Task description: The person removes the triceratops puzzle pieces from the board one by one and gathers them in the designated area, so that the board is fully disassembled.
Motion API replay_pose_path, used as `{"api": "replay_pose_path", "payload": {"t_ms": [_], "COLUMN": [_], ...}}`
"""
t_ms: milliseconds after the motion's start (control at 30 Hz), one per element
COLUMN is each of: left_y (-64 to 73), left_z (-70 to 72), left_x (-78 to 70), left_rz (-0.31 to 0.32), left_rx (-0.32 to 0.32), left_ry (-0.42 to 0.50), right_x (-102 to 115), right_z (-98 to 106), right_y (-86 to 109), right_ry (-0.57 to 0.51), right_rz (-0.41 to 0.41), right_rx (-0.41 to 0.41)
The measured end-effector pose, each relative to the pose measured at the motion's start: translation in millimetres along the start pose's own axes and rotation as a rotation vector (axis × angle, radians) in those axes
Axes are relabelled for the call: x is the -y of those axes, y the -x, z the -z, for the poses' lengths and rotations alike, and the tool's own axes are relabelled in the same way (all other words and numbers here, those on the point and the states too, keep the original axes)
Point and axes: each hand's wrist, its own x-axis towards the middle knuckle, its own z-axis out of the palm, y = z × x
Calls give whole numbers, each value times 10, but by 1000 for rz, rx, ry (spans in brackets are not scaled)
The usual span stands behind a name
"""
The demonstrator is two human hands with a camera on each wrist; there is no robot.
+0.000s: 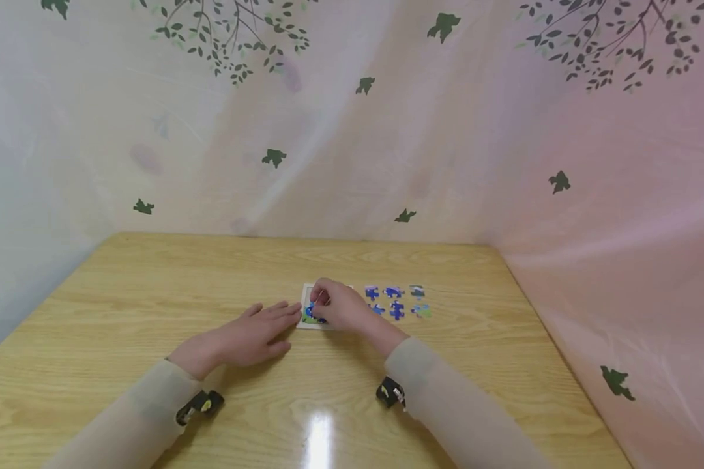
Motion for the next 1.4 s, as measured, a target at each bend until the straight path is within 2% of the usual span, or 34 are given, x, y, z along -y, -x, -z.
{"api": "replay_pose_path", "payload": {"t_ms": [200, 300, 567, 800, 1033, 1233, 1400], "left_y": [-17, -20, 1, -16, -25, -11, 11], "left_z": [-29, -23, 7, -8, -20, -4, 6], "left_x": [-6, -17, -43, -23, -16, -28, -37], "left_rz": [-5, -11, 3, -7, -5, -9, -4], "left_rx": [-1, -6, -14, -8, -4, -7, -7], "left_ry": [-9, -11, -2, -10, -10, 6, 4], "right_x": [-74, -94, -203, -417, -555, -643, -689], "right_z": [112, 205, 473, 600, 691, 716, 710], "right_y": [33, 60, 219, 411, 582, 665, 702], "right_ry": [-123, -152, -100, -42, -36, 9, 19], "right_rz": [32, 44, 28, 37, 2, -28, 1], "right_rx": [-8, -23, -98, -105, -80, -44, -15]}}
